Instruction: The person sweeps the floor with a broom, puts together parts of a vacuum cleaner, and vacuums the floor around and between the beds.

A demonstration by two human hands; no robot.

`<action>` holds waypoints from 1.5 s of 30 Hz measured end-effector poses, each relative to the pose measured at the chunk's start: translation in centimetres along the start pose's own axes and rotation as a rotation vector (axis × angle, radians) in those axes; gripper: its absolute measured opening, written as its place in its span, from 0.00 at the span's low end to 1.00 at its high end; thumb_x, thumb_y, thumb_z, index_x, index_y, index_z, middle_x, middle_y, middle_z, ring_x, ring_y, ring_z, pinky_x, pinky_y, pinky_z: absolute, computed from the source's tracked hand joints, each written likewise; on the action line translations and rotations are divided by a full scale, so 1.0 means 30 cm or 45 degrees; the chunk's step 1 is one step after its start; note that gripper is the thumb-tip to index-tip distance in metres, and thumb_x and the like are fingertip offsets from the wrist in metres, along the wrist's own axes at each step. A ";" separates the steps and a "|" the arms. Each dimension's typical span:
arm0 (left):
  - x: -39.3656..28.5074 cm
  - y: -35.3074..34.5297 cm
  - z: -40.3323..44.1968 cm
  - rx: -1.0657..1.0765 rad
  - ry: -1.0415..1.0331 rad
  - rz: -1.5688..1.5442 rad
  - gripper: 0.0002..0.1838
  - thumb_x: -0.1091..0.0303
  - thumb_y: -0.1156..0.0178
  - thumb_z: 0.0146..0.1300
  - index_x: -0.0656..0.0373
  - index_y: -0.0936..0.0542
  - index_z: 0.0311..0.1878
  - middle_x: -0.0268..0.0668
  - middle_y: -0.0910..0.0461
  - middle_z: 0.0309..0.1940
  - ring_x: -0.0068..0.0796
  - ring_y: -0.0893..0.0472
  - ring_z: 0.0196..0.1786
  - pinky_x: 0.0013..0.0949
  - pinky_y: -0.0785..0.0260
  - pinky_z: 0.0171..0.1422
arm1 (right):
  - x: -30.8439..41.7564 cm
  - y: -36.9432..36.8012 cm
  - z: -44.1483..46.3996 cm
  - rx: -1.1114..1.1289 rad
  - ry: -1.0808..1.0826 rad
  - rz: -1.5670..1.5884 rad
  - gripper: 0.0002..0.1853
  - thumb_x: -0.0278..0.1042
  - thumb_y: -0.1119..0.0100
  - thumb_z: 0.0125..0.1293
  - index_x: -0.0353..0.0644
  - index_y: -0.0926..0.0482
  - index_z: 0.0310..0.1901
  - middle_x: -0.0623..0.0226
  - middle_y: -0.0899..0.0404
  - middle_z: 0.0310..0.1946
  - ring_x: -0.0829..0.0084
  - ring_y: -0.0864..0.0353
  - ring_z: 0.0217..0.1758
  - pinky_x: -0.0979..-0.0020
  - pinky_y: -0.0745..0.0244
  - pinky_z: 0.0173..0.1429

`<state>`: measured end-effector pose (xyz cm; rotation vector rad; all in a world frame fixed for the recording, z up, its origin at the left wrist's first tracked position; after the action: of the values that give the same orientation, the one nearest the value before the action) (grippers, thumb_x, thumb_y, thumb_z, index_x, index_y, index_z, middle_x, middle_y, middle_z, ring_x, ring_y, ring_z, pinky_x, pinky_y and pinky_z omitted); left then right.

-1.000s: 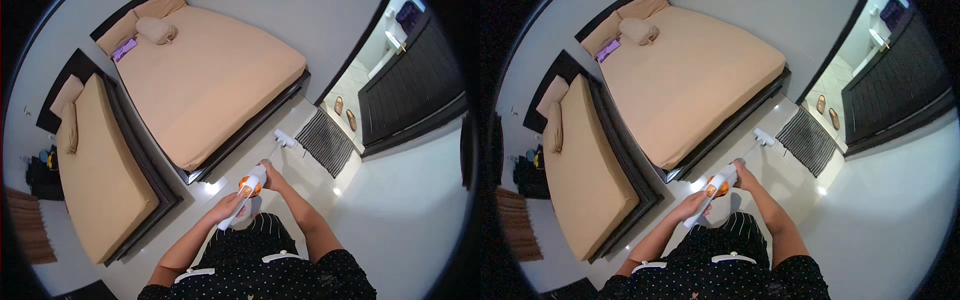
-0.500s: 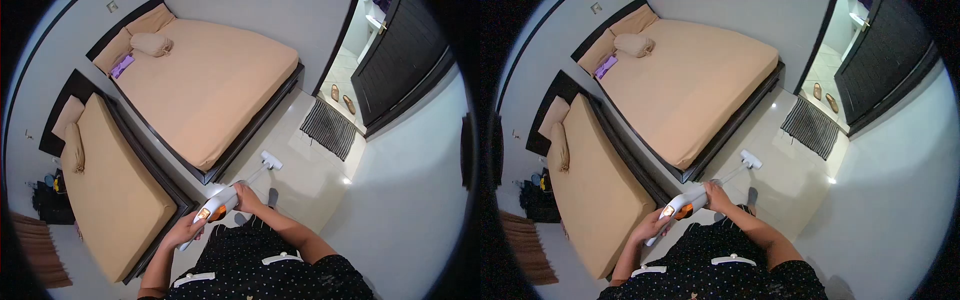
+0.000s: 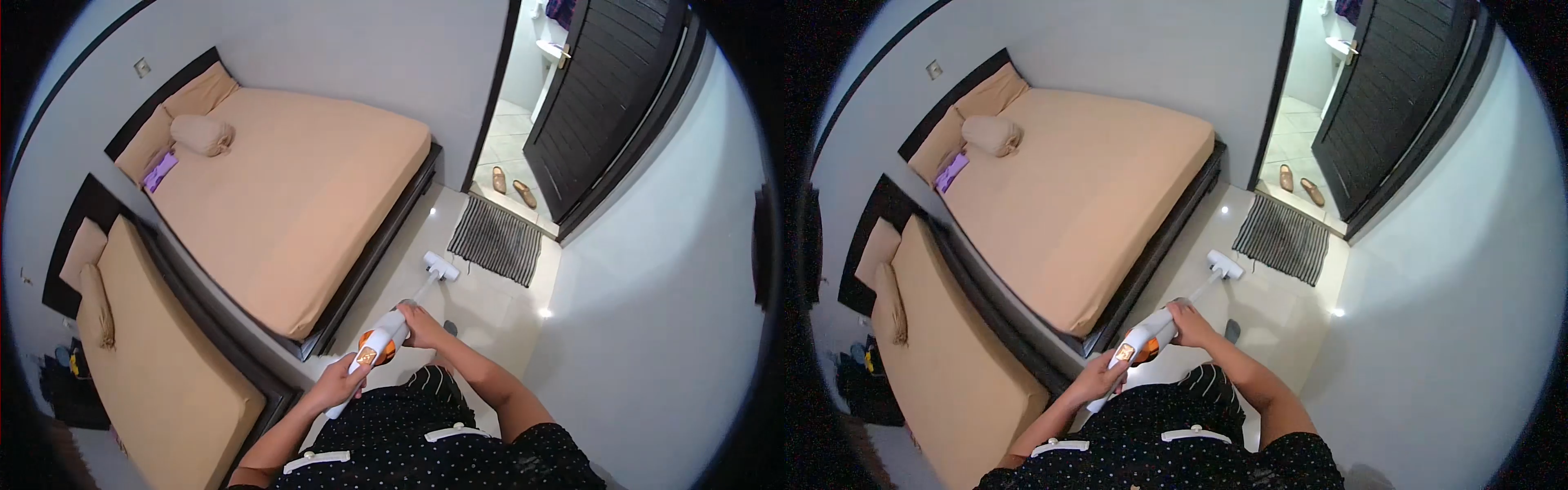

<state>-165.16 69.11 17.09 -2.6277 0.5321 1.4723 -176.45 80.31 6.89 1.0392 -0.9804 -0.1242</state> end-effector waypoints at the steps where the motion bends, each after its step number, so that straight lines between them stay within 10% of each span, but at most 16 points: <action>1: -0.024 -0.020 0.068 0.012 -0.010 -0.017 0.17 0.56 0.52 0.61 0.62 0.32 0.41 0.32 0.30 0.19 0.19 0.29 0.18 0.23 0.35 0.22 | -0.056 0.053 0.015 0.030 -0.062 0.029 0.44 0.38 0.32 0.31 0.38 0.45 0.53 0.53 0.35 0.48 0.52 0.36 0.52 0.59 0.43 0.57; 21: -0.674 -0.466 1.173 -0.038 -0.132 -0.063 0.20 0.56 0.52 0.60 0.63 0.34 0.46 0.33 0.29 0.17 0.19 0.30 0.16 0.24 0.36 0.21 | -1.192 0.806 0.229 0.034 -0.339 0.079 0.38 0.32 0.30 0.29 0.47 0.39 0.47 0.61 0.32 0.45 0.58 0.33 0.52 0.57 0.39 0.52; 45: -0.519 -0.302 0.707 0.028 0.078 0.018 0.18 0.54 0.57 0.63 0.63 0.33 0.37 0.33 0.31 0.18 0.19 0.31 0.17 0.23 0.37 0.22 | -0.747 0.472 0.086 0.091 -0.241 0.138 0.45 0.40 0.31 0.32 0.43 0.46 0.55 0.54 0.35 0.50 0.54 0.36 0.54 0.56 0.43 0.56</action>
<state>-186.72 86.68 17.99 -2.6647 0.5702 1.3855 -196.38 97.75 4.18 1.0508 -1.2184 -0.1001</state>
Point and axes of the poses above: each hand's wrist, its own z-axis towards the middle knuckle, its own y-axis out of the back of the hand, x = y × z, the point moved 10 cm from there along z, towards the middle knuckle
